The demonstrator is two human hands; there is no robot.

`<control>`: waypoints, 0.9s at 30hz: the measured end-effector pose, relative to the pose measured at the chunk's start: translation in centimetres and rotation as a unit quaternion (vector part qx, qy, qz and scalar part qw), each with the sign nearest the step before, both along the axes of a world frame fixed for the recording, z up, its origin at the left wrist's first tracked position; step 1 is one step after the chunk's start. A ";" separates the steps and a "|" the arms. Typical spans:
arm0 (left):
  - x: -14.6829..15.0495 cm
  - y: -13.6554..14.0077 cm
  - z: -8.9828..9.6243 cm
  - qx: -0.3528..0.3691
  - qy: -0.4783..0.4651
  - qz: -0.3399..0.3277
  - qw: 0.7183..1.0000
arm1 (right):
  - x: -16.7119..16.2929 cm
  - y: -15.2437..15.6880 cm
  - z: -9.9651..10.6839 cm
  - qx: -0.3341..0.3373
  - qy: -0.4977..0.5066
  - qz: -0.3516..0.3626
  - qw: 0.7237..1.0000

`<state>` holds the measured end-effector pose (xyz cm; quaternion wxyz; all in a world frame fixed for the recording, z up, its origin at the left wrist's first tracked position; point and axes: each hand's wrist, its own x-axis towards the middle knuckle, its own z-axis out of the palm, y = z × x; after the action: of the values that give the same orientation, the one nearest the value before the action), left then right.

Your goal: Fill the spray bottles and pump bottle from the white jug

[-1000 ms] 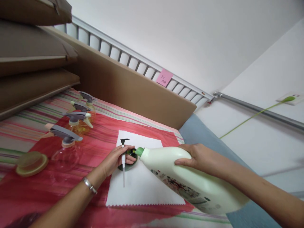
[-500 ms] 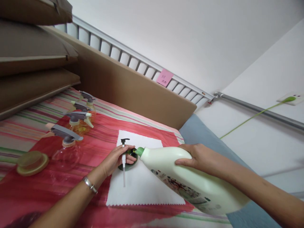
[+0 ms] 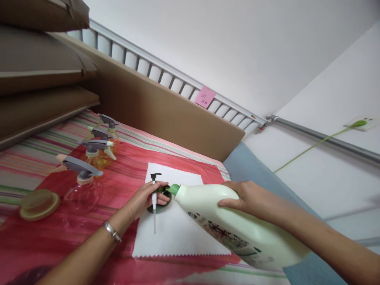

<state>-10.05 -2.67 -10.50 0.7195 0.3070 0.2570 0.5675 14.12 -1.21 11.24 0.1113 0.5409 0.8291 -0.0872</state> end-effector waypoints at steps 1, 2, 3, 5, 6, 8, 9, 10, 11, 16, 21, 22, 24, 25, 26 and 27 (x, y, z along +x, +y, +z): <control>0.0 0.0 -0.2 0.004 -0.003 -0.001 1.000 | 0.2 0.0 -0.2 -0.002 0.006 -0.003 1.000; 0.0 0.1 -0.3 0.008 -0.005 -0.002 1.000 | 0.5 -0.1 -0.5 -0.004 0.014 -0.006 1.000; 0.0 0.2 -0.4 0.011 -0.008 -0.003 1.000 | 0.7 -0.1 -0.8 -0.007 0.022 -0.011 1.000; -0.1 0.3 -0.6 0.012 -0.008 -0.003 1.000 | 1.2 -0.3 -1.7 -0.009 0.040 -0.021 0.999; -0.1 0.3 -0.6 0.012 -0.005 -0.002 1.000 | 1.5 -0.5 -2.1 -0.008 0.050 -0.026 0.998; -0.2 0.4 -0.6 0.012 -0.001 0.000 1.000 | 2.1 -0.8 -3.1 -0.001 0.070 -0.035 0.997; -0.2 0.3 -0.5 0.011 0.002 0.001 1.000 | 2.5 -0.9 -3.6 0.003 0.082 -0.040 0.996; -0.2 0.3 -0.4 0.009 0.004 0.002 1.000 | 2.9 -1.1 -4.1 0.007 0.097 -0.045 0.994; -0.3 0.2 -0.2 0.006 0.007 0.002 1.000 | 3.3 -1.3 -4.5 0.011 0.116 -0.055 0.992; -0.3 -0.1 0.6 -0.018 0.008 0.007 1.000 | 6.0 -2.6 -6.8 0.088 0.227 -0.180 0.953; -0.5 -0.3 1.0 -0.020 -0.004 0.016 1.000 | 7.1 -3.3 -10.3 0.186 0.392 -0.269 0.860; -0.6 -0.3 1.1 -0.022 -0.005 0.016 1.000 | 6.9 -3.1 -11.1 0.195 0.421 -0.275 0.842; -1.0 -0.4 1.3 -0.025 -0.004 0.014 1.000 | 6.2 -2.5 -12.8 0.219 0.467 -0.279 0.810; -1.2 -0.4 1.4 -0.026 -0.003 0.012 1.000 | 5.8 -2.1 -13.5 0.234 0.482 -0.281 0.796; -1.5 -0.4 1.5 -0.025 -0.002 0.012 1.000 | 5.4 -1.6 -14.3 0.249 0.488 -0.286 0.786; -1.9 -0.3 1.5 -0.021 -0.001 0.013 1.000 | 4.9 -1.2 -15.0 0.261 0.486 -0.294 0.780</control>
<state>-11.92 -3.02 -8.95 0.7185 0.2876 0.2726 0.5716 19.05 -2.39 -3.75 -0.4829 0.6526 0.5649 -0.1476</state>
